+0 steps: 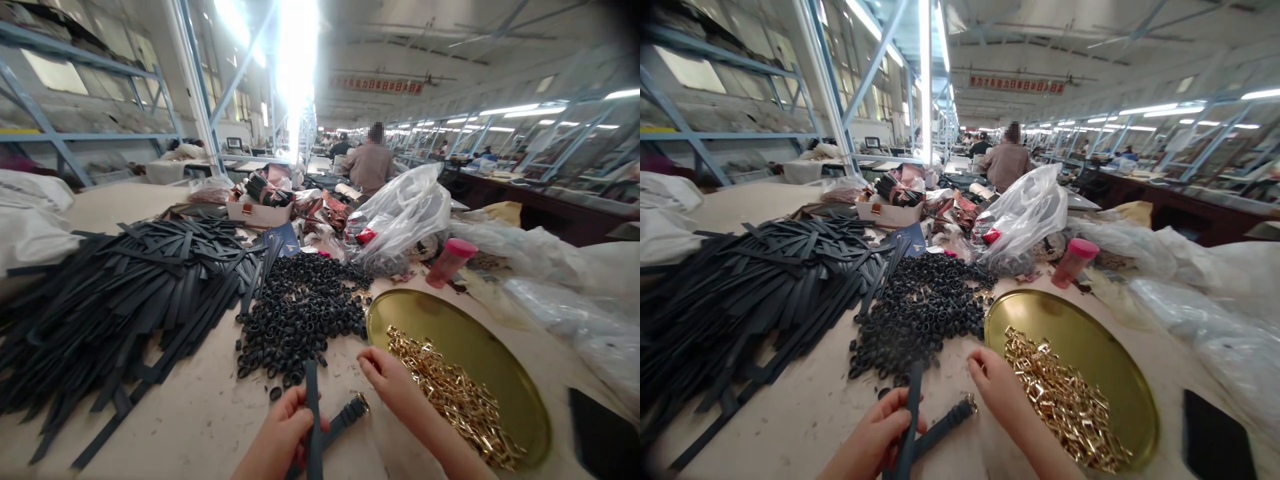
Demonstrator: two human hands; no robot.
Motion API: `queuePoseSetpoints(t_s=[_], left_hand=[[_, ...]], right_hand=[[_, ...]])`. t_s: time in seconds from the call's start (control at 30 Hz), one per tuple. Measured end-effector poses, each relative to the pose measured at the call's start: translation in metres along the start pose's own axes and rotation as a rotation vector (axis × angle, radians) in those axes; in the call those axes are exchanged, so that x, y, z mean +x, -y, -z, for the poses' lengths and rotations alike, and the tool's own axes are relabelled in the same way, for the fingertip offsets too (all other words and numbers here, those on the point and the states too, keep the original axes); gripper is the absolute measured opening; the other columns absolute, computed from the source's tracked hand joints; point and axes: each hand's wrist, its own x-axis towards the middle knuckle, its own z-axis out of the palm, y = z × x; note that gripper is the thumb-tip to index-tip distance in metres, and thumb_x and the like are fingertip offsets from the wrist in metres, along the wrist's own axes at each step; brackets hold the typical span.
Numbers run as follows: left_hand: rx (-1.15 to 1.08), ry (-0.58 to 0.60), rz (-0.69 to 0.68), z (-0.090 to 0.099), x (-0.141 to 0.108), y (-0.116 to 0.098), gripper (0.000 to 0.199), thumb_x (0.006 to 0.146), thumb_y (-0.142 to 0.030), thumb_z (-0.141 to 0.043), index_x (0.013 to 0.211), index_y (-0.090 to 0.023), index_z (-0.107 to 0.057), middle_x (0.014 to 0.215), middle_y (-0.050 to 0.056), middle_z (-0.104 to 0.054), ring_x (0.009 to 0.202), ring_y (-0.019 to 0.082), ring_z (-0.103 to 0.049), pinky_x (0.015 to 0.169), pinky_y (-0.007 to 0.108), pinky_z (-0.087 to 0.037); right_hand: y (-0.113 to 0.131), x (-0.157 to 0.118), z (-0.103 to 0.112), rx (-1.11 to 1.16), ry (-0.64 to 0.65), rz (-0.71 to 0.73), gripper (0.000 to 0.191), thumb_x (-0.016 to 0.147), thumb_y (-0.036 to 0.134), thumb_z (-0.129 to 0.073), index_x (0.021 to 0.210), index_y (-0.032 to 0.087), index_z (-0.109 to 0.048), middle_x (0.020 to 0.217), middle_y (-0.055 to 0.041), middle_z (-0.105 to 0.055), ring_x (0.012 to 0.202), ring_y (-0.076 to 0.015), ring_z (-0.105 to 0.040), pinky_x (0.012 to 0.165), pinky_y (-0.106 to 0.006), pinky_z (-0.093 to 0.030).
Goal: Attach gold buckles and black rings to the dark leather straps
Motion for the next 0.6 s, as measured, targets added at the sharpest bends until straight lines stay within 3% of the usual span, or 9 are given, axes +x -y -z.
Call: queuePoseSetpoints(t_s=[0.13,0.27,0.5,0.6], left_hand=[[-0.010,0.021,0.047,-0.001,0.003,-0.008,0.039,0.060,-0.023,-0.047,0.098,-0.018,-0.046,0.062,-0.003,-0.060,0.036,0.004,-0.035,0.036,0.016,-0.021],[-0.034,0.037,0.076,-0.004,0.003,-0.013,0.041,0.057,-0.024,-0.047,0.098,-0.019,-0.048,0.058,-0.005,-0.058,0.036,0.004,-0.031,0.037,0.016,-0.017],[-0.011,0.018,0.022,-0.006,-0.007,-0.011,0.039,0.058,-0.020,-0.046,0.096,-0.017,-0.052,0.057,-0.005,-0.058,0.038,0.005,-0.033,0.039,0.017,-0.017],[0.005,0.066,0.034,-0.008,-0.011,-0.008,0.039,0.058,-0.018,-0.045,0.097,-0.016,-0.051,0.058,-0.004,-0.057,0.042,0.006,-0.040,0.041,0.016,-0.025]], right_hand=[[-0.012,0.037,0.002,-0.191,-0.072,0.019,0.020,0.083,0.017,-0.039,0.088,0.018,-0.058,0.086,-0.0050,-0.062,0.081,-0.0167,-0.056,0.071,-0.025,-0.039],[-0.006,0.055,-0.018,-0.306,-0.060,0.045,0.014,0.079,0.014,-0.046,0.080,0.018,-0.060,0.082,-0.0070,-0.061,0.078,-0.0195,-0.057,0.066,-0.027,-0.036],[-0.003,0.041,-0.034,-0.299,-0.040,0.049,0.011,0.077,0.020,-0.050,0.070,0.018,-0.057,0.074,-0.0061,-0.059,0.072,-0.0194,-0.055,0.061,-0.027,-0.033],[-0.003,0.027,-0.032,-0.209,-0.047,0.025,0.012,0.075,0.013,-0.048,0.068,0.017,-0.057,0.074,-0.0069,-0.058,0.075,-0.0199,-0.055,0.065,-0.028,-0.034]])
